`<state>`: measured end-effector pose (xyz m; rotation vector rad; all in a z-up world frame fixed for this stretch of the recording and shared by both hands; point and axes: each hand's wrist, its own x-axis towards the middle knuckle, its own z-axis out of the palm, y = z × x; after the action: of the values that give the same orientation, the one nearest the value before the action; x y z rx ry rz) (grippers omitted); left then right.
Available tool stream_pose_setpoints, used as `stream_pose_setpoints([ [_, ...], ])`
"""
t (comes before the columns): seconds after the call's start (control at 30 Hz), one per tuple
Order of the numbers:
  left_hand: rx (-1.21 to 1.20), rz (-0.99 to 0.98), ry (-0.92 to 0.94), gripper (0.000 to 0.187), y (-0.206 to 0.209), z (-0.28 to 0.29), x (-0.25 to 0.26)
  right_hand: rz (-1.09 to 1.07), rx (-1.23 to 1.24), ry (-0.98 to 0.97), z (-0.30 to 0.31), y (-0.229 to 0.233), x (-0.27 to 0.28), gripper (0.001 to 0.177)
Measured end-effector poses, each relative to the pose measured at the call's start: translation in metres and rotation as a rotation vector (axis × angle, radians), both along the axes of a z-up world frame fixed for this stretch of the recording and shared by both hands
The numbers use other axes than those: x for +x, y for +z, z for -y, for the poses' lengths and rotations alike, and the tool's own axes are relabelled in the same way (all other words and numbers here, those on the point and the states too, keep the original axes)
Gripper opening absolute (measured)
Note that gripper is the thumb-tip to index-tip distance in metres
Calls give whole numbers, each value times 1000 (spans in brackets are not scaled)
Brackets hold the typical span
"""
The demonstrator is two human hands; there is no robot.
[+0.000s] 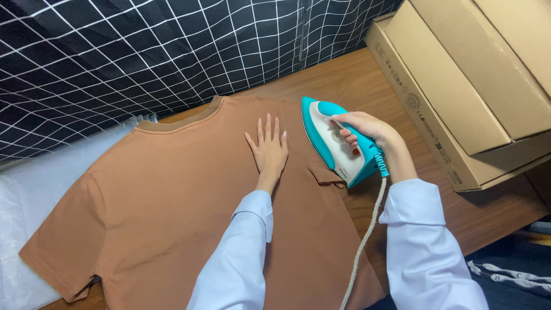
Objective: The person irons a brown t-shirt using an iron, folds the t-shirt into a rectangle, and inserts it into a plastic bag.
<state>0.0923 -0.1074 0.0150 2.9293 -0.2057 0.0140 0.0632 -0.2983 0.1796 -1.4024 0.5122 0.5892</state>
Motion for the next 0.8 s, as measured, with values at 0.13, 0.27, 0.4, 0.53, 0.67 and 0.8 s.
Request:
stream_pose_setpoints([
  [0.13,-23,-11,1,48,6,0,-2,3,-1,-46,20,-2,-7,31],
  [0.27,-24,-13,3,48,6,0,-2,8,-45,-90,35,6,-19,30],
  [0.4,-4,-13,5,48,5,0,-1,29,-78,-113,54,-1,-27,30],
  [0.53,-12,-23,0,48,9,1,-3,20,-115,-147,60,-3,-32,30],
  [0.67,4,-39,6,48,11,3,-3,54,-171,-82,51,-6,-29,29],
  [0.8,17,-35,3,48,16,2,-4,73,-166,8,28,5,-25,28],
])
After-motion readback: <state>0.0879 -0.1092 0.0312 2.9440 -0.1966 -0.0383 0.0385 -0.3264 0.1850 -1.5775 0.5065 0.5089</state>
